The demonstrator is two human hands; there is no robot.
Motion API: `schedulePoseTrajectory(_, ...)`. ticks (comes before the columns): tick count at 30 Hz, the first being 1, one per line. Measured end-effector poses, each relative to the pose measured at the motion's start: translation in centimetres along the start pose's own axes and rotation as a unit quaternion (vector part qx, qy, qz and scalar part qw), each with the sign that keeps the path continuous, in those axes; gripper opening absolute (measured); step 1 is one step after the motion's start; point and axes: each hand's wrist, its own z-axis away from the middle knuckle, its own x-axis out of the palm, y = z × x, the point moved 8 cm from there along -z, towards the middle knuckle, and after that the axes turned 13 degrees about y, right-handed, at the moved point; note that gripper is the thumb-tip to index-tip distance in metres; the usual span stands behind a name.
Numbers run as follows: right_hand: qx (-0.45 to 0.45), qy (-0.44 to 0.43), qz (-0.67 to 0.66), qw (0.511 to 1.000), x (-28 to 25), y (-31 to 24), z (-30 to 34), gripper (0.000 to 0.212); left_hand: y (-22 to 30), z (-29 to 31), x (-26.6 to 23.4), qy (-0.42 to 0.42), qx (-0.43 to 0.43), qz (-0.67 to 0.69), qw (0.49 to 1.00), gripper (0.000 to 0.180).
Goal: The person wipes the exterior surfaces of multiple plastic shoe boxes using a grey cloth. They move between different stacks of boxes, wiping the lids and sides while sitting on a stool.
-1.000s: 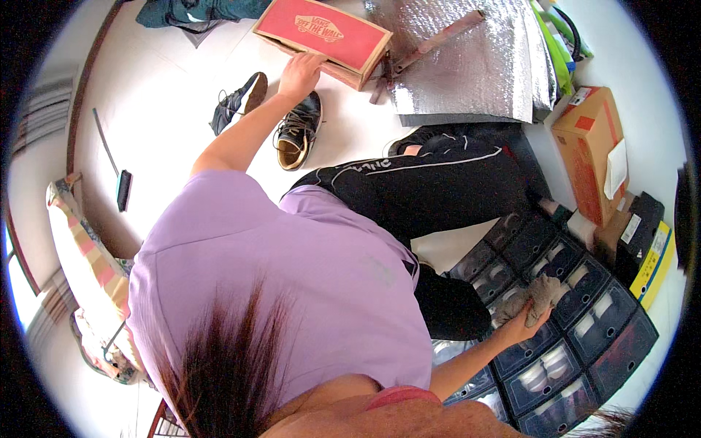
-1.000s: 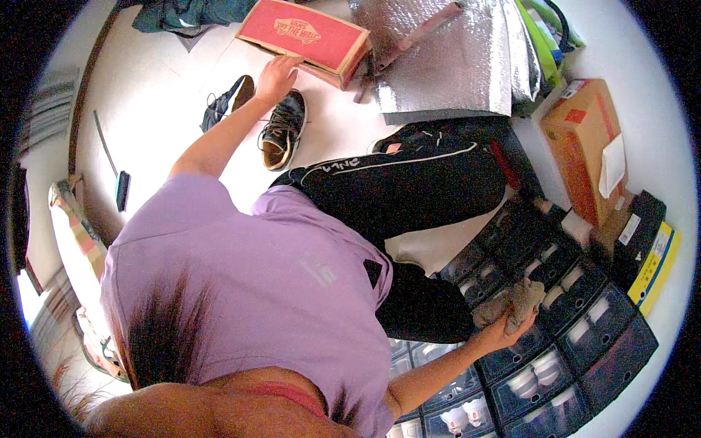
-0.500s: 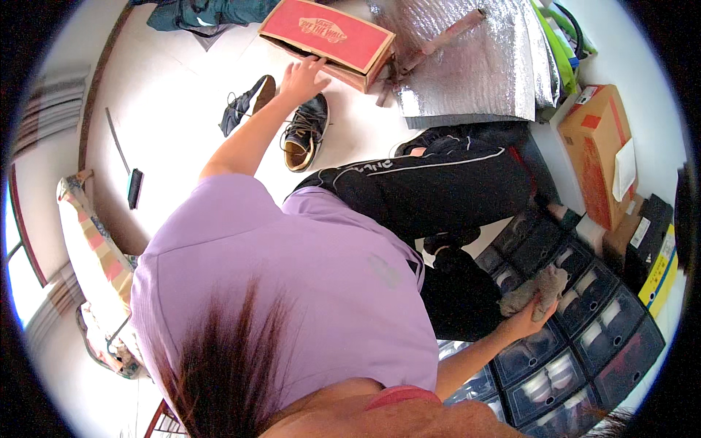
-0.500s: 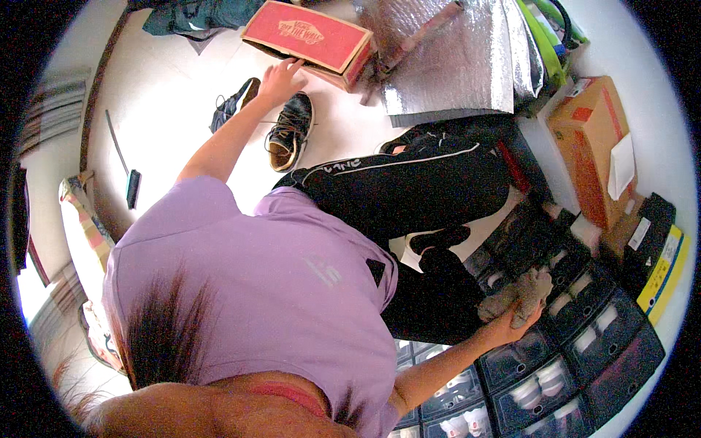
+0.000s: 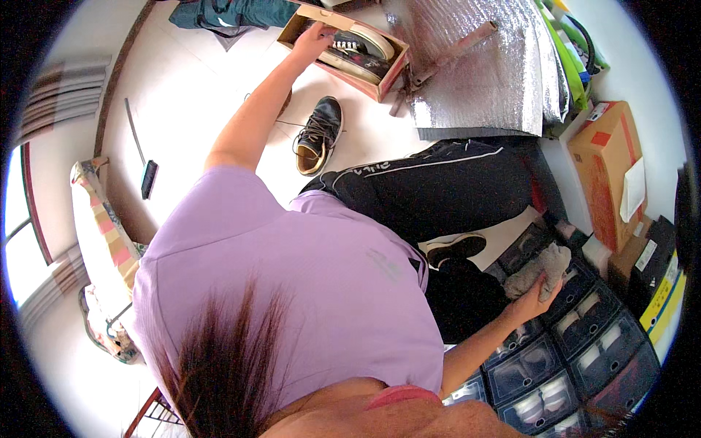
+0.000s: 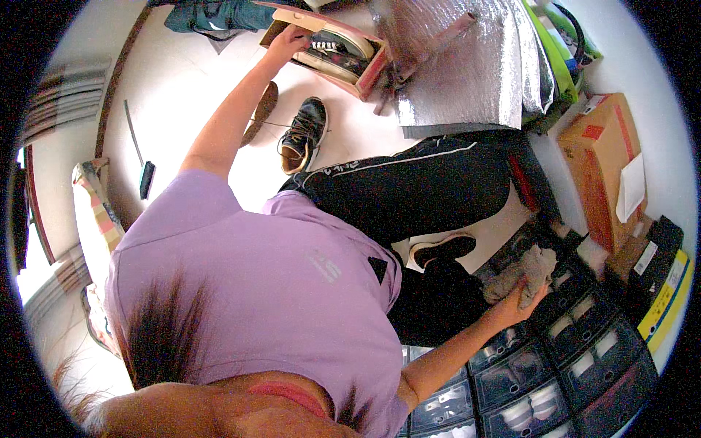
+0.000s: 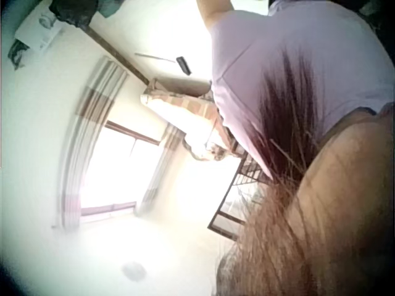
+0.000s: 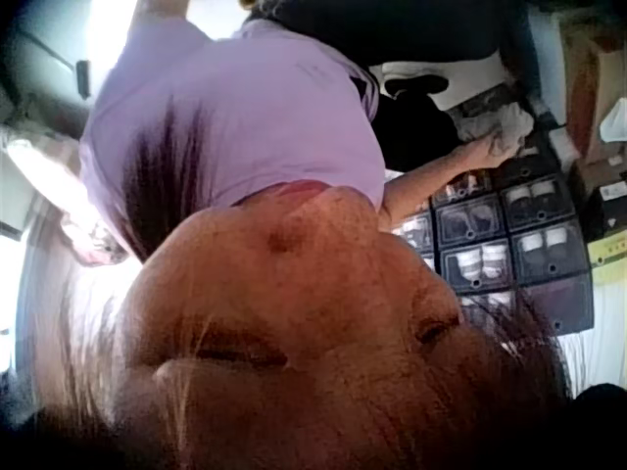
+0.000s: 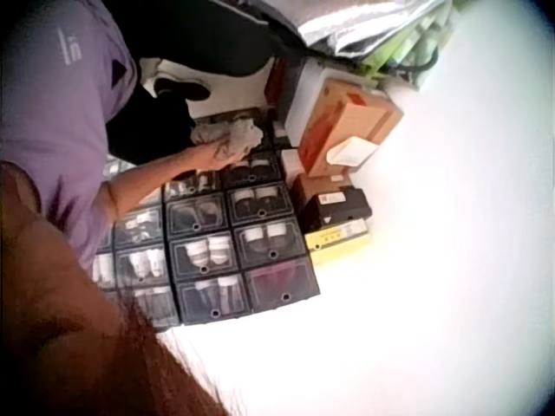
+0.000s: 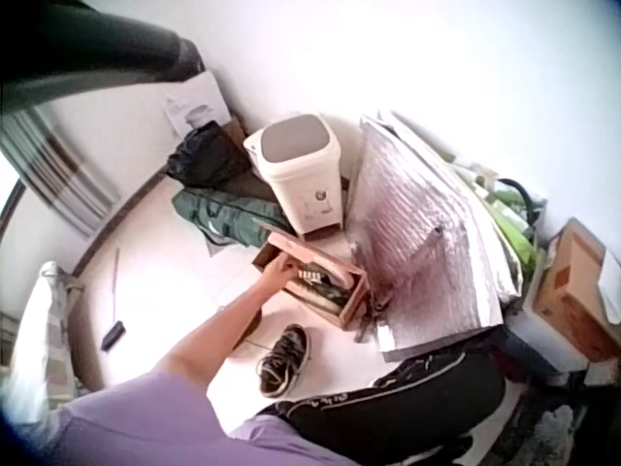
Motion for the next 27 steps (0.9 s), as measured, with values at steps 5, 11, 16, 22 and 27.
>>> schedulePoseTrajectory(5, 0.029, -0.019, -0.028, 0.999, 1.1, 0.2, 0.4, 0.041, 0.5, 1.5, -0.8, 0.039, -0.124, 0.106, 0.986, 0.039)
schedulePoseTrajectory(11, 0.055, -0.03, -0.037, 0.997, 3.3, 1.2, 0.9, 0.041, -1.8, 4.3, -5.5, 0.305, -0.033, -0.111, 0.945, 0.05)
schedulePoseTrajectory(16, 0.04, -0.038, -0.021, 0.998, 4.3, 3.1, 1.2, 0.042, -5.0, 3.8, -4.3, 0.22, -0.026, -0.215, 0.951, 0.053)
schedulePoseTrajectory(22, 0.076, -0.056, -0.029, 0.995, 5.6, 2.2, 1.8, 0.043, -7.8, 3.0, -5.0, 0.234, -0.057, -0.341, 0.909, 0.047)
schedulePoseTrajectory(27, 0.027, -0.054, -0.037, 0.997, 5.6, 2.9, 1.7, 0.042, -1.5, 5.3, -2.9, 0.313, 0.084, -0.399, 0.857, 0.035)
